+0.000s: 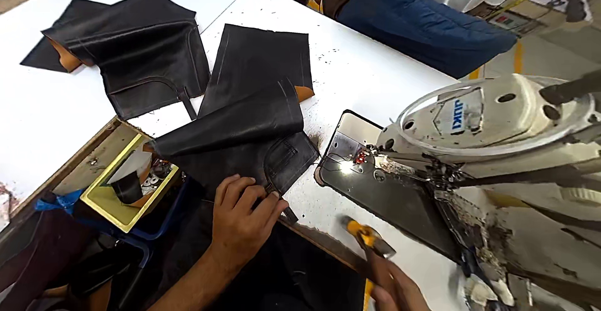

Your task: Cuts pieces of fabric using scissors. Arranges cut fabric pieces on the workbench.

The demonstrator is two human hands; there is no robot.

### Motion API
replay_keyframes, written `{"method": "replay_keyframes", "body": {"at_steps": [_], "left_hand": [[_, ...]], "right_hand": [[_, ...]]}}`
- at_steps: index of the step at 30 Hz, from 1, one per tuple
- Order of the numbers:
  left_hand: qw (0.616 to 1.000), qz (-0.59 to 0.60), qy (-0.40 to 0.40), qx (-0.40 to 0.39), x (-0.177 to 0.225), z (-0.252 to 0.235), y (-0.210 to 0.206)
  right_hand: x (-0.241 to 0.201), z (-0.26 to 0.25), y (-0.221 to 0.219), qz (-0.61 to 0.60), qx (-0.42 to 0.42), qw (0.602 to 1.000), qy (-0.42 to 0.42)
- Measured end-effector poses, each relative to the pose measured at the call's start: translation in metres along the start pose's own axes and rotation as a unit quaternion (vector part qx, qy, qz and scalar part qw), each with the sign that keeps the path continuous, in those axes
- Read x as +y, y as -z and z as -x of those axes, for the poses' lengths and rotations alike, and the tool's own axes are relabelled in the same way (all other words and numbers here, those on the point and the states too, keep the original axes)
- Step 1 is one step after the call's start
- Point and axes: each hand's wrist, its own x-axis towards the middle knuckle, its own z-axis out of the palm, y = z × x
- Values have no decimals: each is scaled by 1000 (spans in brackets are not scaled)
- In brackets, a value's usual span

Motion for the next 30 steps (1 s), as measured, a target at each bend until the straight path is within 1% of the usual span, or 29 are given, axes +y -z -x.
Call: {"method": "replay_keyframes", "body": {"at_steps": [2, 4, 6, 7, 8, 10, 12, 14, 16, 17, 18, 19, 21, 23, 24, 25, 27, 28, 29, 30], "left_hand": [[1000, 9, -3, 8, 0, 4, -1], [999, 37, 13, 9, 2, 7, 0], [998, 54, 22, 12, 2, 7, -1], [998, 59, 24, 13, 2, 7, -2], [998, 63, 25, 13, 2, 7, -2], [998, 64, 27, 11, 1, 6, -2], [997, 73, 26, 17, 0, 8, -3], [995, 93, 24, 27, -1, 10, -3], [993, 107, 25, 37, -2, 9, -4], [993, 109, 27, 41, -2, 7, -4], [993, 107, 32, 45, -2, 6, -5], [993, 106, 38, 44, -2, 8, -4], [992, 111, 46, 44, -1, 11, -3], [991, 119, 48, 41, -2, 10, -2], [991, 120, 49, 41, -3, 9, -2], [991, 117, 49, 45, -3, 7, -3], [992, 110, 51, 46, -3, 9, -2], [991, 111, 51, 46, -3, 9, -2], [991, 114, 53, 46, -3, 9, -2], [991, 118, 52, 46, -4, 8, -2]], "right_hand": [[-37, -36, -11, -12, -5, 997, 80], [-72, -65, -15, -23, -8, 989, 144], [-82, -85, -28, -18, -24, 983, 179], [-79, -91, -35, 12, -40, 981, 187], [-75, -96, -38, 49, -58, 979, 189], [-81, -104, -26, 82, -69, 977, 183], [-88, -100, -19, 25, -44, 983, 177], [-83, -92, -28, -1, -37, 983, 180], [-75, -95, -31, 59, -79, 979, 180], [-80, -101, -23, 88, -92, 976, 178], [-89, -107, -15, 94, -90, 975, 178], [-97, -106, -11, 73, -75, 978, 179], [-95, -97, -21, 27, -47, 981, 186], [-81, -94, -33, 62, -72, 975, 199], [-82, -96, -30, 88, -91, 973, 195], [-90, -100, -23, 102, -93, 972, 190], [-102, -99, -16, 68, -45, 980, 183], [-100, -94, -21, 50, -19, 982, 180], [-94, -89, -30, 51, -11, 983, 175], [-84, -84, -40, 63, -20, 983, 169]]}}
